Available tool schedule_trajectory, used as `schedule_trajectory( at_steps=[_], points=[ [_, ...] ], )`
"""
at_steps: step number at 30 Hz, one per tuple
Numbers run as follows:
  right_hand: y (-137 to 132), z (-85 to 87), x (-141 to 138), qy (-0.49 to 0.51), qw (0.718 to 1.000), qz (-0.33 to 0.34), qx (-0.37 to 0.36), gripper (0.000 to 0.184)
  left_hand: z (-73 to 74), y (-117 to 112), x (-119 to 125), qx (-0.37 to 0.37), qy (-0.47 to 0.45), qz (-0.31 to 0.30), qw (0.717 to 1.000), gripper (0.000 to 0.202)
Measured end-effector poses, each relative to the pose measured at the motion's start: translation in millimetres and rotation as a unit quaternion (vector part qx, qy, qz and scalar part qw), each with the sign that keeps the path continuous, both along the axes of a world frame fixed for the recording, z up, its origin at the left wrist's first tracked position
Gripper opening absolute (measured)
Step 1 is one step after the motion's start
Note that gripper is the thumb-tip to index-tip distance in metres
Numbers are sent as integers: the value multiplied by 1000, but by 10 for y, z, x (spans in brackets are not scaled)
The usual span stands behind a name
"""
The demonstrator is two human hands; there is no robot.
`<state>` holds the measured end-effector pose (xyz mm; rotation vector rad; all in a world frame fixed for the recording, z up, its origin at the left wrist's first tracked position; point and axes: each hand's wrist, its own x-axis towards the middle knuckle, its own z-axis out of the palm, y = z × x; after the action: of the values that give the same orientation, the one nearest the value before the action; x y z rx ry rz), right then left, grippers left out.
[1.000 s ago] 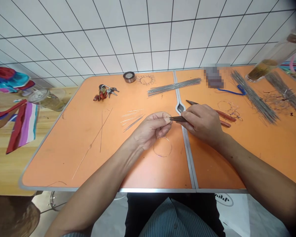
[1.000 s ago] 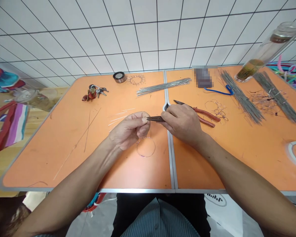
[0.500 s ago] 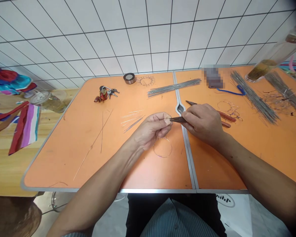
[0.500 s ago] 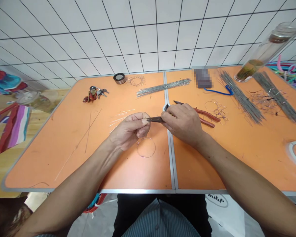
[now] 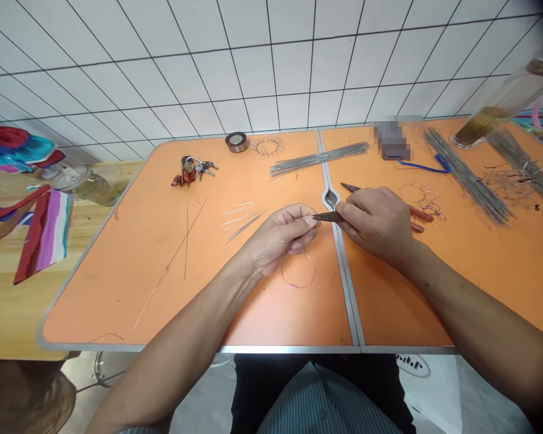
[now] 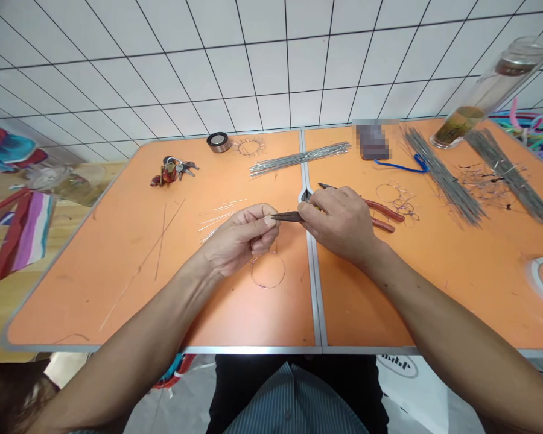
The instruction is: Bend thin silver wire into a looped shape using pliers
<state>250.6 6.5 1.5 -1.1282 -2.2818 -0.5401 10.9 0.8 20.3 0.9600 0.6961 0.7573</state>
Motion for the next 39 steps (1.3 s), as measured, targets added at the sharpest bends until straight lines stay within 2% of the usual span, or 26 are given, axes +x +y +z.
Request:
schedule_trajectory(
  at_steps=[8, 17, 25, 28, 32, 39],
  points=[
    [9, 6, -22, 12, 1000, -7, -7, 30, -22, 10, 8, 9, 4, 15, 1000, 30],
    [0, -14, -15, -5, 1000, -8, 9, 28, -43, 12, -7, 9, -6, 4, 1000, 25],
    [-4, -13, -19, -18, 999, 9, 39, 25, -37, 33, -18, -12, -18, -20, 1000, 24],
    [4, -22, -18, -15, 998, 6, 56, 22, -55, 45, -24, -1, -23, -19, 1000, 28],
    [18, -31, -10, -18, 993, 17, 116, 21, -81, 57, -25, 4, -41, -12, 999, 30],
    [28, -19, -7, -21, 991, 29, 132, 21, -70, 57, -12, 11, -37, -5, 999, 34]
  ],
)
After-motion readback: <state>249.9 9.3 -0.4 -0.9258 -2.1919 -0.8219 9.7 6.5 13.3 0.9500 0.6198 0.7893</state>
